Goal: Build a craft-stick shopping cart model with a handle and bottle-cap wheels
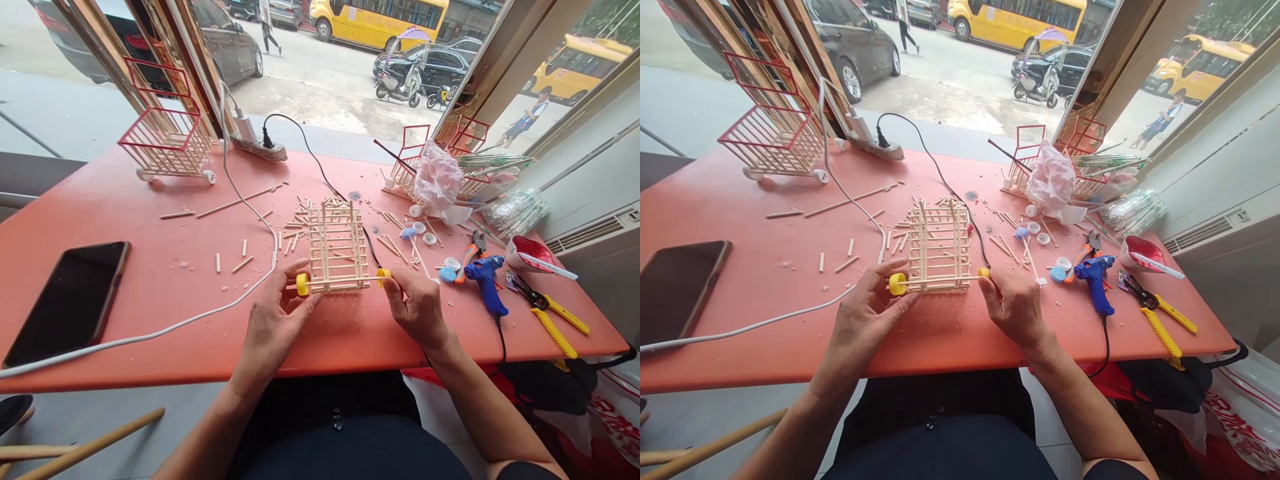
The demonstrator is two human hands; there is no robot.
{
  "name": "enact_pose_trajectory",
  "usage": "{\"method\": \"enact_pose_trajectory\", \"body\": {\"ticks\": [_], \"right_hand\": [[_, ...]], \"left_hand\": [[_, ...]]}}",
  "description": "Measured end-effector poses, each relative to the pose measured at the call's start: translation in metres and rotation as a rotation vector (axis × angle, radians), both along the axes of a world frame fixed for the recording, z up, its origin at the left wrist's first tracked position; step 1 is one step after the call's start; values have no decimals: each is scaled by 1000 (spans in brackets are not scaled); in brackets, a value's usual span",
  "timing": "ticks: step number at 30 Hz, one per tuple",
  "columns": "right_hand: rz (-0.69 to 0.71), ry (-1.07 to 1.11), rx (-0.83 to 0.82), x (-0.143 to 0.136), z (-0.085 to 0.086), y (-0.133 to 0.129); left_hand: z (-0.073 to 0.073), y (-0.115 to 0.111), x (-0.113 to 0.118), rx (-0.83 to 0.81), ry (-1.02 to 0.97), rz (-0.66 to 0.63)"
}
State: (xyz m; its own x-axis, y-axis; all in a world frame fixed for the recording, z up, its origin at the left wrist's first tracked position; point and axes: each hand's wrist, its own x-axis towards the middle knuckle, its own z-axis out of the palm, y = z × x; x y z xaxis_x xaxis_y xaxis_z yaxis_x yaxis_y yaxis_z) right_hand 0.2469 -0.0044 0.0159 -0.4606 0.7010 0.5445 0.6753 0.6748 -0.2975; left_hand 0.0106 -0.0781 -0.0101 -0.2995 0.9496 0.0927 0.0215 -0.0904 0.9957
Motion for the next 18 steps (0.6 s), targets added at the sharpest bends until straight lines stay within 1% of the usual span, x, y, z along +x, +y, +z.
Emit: {"method": "enact_pose_trajectory", "body": {"ticks": [11, 18], "right_hand": [[7, -26, 41, -1, 0, 1], [10, -40, 59, -1, 0, 1]], "left_hand": [[2, 1, 1, 5, -50, -3], [5, 1, 4, -1, -43, 40]]}}
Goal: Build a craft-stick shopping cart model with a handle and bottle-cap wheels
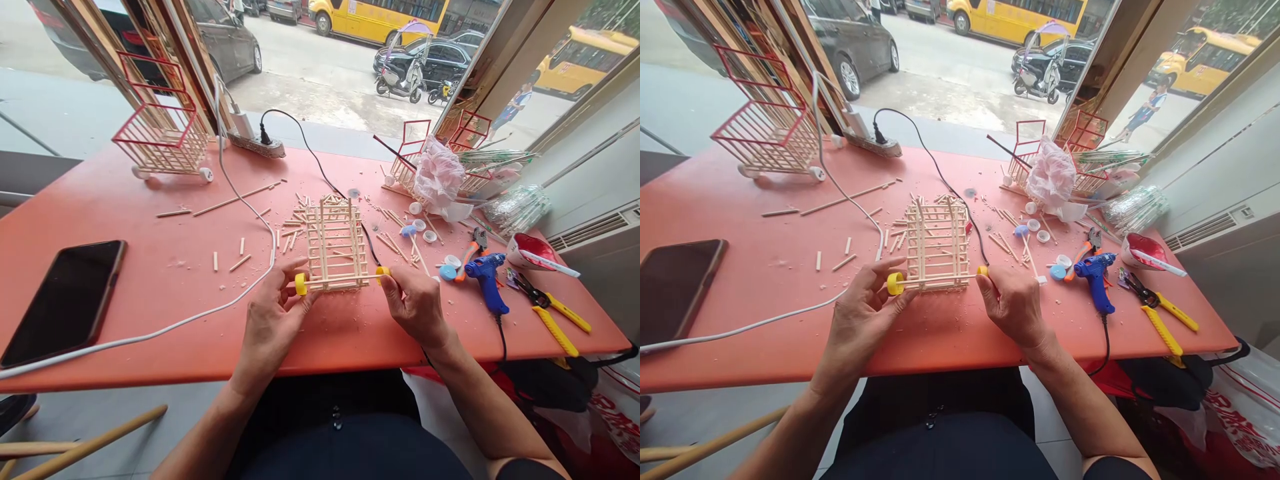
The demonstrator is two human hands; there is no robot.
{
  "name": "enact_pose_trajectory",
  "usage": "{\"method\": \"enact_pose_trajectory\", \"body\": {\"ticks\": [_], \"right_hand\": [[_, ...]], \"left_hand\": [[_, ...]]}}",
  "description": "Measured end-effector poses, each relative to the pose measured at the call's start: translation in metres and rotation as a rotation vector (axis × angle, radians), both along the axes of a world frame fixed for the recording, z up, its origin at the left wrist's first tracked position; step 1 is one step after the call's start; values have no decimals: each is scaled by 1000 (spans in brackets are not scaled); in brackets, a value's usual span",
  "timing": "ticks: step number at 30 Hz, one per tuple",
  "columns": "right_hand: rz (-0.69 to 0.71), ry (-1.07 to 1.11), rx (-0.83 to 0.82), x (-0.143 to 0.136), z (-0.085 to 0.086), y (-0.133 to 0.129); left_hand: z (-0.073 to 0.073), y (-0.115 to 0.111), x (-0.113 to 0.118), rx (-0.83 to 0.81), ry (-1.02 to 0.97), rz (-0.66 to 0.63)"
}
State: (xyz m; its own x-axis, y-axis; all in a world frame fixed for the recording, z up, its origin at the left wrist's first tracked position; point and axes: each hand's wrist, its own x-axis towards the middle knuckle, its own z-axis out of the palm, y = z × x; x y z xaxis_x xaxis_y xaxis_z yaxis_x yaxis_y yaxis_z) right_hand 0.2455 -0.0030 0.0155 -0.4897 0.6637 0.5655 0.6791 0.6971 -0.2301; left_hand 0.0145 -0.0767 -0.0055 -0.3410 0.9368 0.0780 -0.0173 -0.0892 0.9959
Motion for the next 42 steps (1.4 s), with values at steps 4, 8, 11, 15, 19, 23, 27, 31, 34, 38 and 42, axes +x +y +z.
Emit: {"method": "enact_pose_trajectory", "body": {"ticks": [4, 8, 11, 15, 19, 23, 27, 31, 34, 38, 42], "right_hand": [[-2, -4, -5, 1, -1, 1], [-9, -10, -6, 1, -2, 1], [-16, -12, -25, 1, 0, 0], [-33, 3, -73, 1, 1, -1], [-79, 91, -203, -1, 1, -2], [-15, 193, -351, -4, 2, -3], [36, 249, -445, -8, 4, -2], [26, 266, -483, -12, 5, 0], [-1, 274, -494, -13, 5, 1], [-22, 279, -506, -14, 6, 3], [-46, 273, -537, -17, 8, 4]], "left_hand": [[-1, 0, 0, -2, 22, -3], [-2, 0, -1, -1, 34, -9], [-2, 1, -2, 2, 34, -14], [-2, 0, -2, 4, 48, -27], [-4, -4, -3, -39, 91, -53], [-1, -5, -1, -38, 145, -53], [4, 0, 3, 5, 239, -8], [8, 4, 6, -17, 224, -7], [10, 6, 6, -47, 238, 10], [11, 8, 7, -68, 217, 10], [10, 10, 8, -72, 175, 3]]}}
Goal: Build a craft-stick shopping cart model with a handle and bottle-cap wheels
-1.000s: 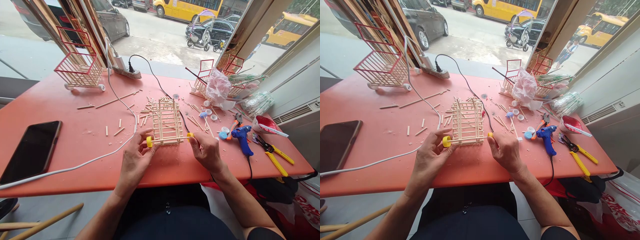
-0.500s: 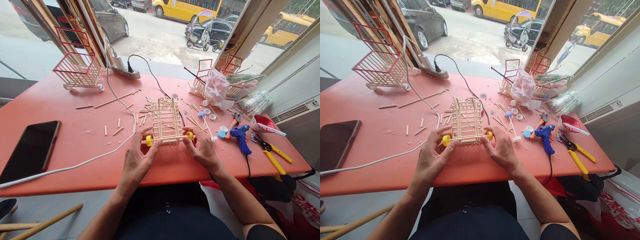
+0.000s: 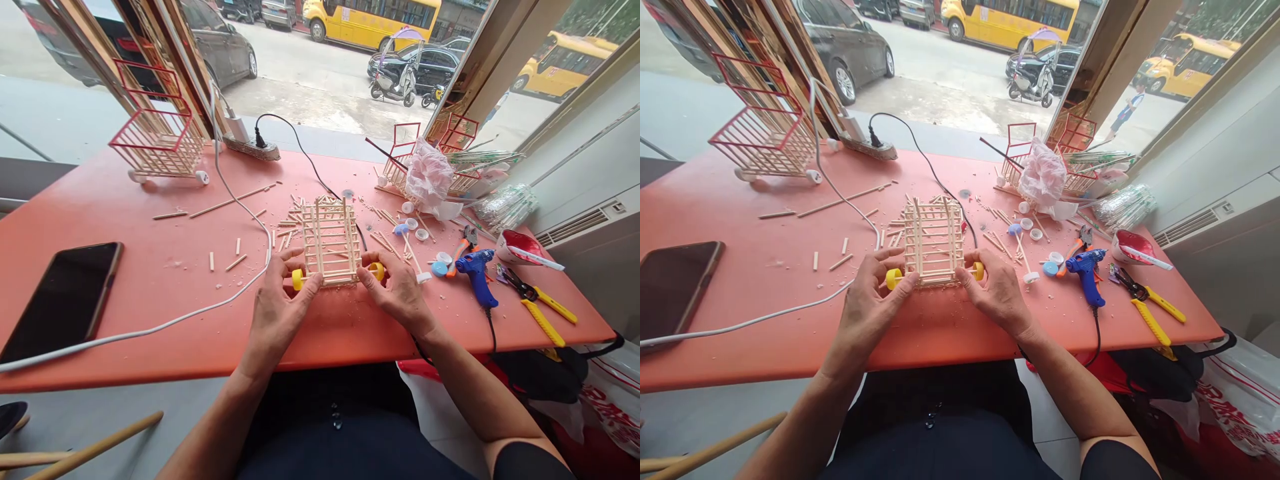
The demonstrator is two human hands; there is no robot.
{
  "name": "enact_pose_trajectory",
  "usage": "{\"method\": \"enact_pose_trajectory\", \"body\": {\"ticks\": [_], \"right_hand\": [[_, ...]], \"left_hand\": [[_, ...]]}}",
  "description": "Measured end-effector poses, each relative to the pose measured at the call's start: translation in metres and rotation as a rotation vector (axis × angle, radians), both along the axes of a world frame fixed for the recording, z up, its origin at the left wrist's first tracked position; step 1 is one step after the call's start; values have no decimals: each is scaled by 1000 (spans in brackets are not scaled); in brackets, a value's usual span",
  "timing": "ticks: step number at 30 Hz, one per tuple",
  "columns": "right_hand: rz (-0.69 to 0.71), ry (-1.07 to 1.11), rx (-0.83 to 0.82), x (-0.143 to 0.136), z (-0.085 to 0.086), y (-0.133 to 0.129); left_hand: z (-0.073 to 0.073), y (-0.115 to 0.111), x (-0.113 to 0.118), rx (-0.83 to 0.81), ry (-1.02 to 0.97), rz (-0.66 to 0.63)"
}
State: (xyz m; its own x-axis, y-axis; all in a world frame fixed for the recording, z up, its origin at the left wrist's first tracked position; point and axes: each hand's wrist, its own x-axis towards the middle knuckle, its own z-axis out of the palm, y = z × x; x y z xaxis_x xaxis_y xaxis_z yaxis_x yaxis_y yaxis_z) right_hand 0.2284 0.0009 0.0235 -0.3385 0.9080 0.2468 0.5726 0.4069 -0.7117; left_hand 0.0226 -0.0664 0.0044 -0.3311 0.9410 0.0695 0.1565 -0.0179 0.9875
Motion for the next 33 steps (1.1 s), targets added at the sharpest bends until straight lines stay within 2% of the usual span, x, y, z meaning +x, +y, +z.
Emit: {"method": "enact_pose_trajectory", "body": {"ticks": [12, 19, 33], "right_hand": [[14, -16, -58, -4, 4, 2], [-5, -56, -25, -8, 10, 3], [3, -93, -1, -6, 10, 2]], "left_hand": [[-2, 0, 1, 5, -3, 13], [-3, 1, 2, 10, 25, 25], [-4, 3, 2, -3, -63, 24]]}}
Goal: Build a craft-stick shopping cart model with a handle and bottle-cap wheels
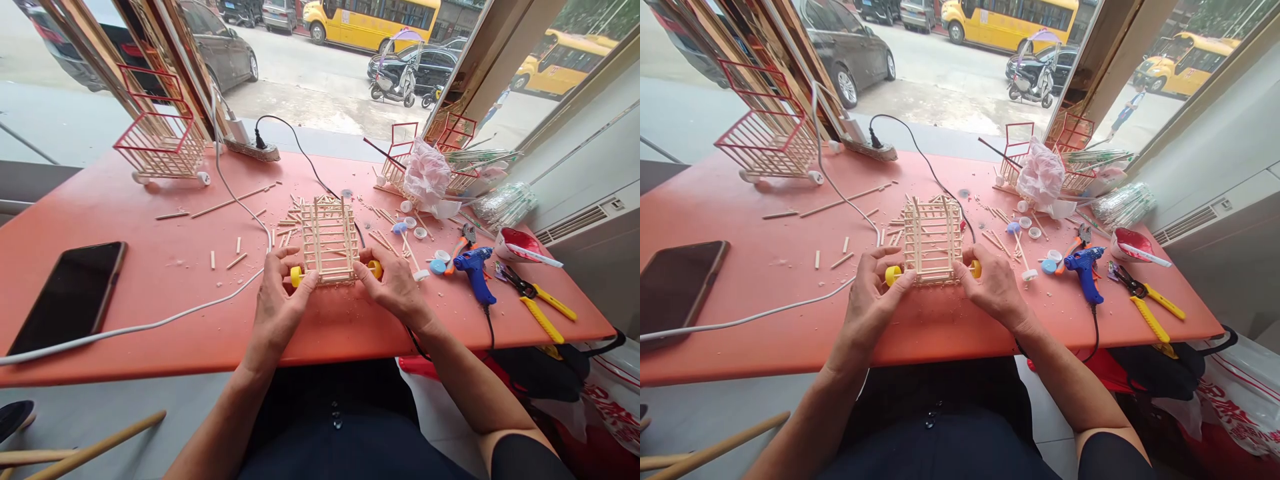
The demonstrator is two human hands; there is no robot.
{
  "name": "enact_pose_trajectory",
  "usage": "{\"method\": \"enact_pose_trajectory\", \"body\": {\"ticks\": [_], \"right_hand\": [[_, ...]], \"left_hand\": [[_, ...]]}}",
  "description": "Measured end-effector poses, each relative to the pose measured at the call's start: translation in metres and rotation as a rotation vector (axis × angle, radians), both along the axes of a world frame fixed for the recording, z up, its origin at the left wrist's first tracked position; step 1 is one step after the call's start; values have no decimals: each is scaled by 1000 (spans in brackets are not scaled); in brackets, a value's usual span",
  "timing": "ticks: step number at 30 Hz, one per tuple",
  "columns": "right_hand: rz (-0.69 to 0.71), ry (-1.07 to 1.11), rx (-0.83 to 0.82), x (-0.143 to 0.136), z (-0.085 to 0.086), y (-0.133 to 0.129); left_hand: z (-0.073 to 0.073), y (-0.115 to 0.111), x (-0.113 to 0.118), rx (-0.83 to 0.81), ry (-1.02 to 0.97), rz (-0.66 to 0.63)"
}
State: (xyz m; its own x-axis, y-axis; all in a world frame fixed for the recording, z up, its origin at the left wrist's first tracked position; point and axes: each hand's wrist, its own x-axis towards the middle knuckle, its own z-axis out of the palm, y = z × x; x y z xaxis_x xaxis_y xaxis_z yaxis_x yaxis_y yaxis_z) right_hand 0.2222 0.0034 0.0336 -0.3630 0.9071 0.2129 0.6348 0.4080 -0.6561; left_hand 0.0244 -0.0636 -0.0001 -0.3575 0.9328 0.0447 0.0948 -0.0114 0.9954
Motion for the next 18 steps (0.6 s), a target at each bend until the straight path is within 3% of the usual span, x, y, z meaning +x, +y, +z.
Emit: {"method": "enact_pose_trajectory", "body": {"ticks": [12, 18], "right_hand": [[-13, -32, 12, -3, 0, 2], [28, -25, -55, 2, 7, 4]], "left_hand": [[5, 0, 4, 18, 122, 24], [2, 0, 1, 27, 48, 8]]}}
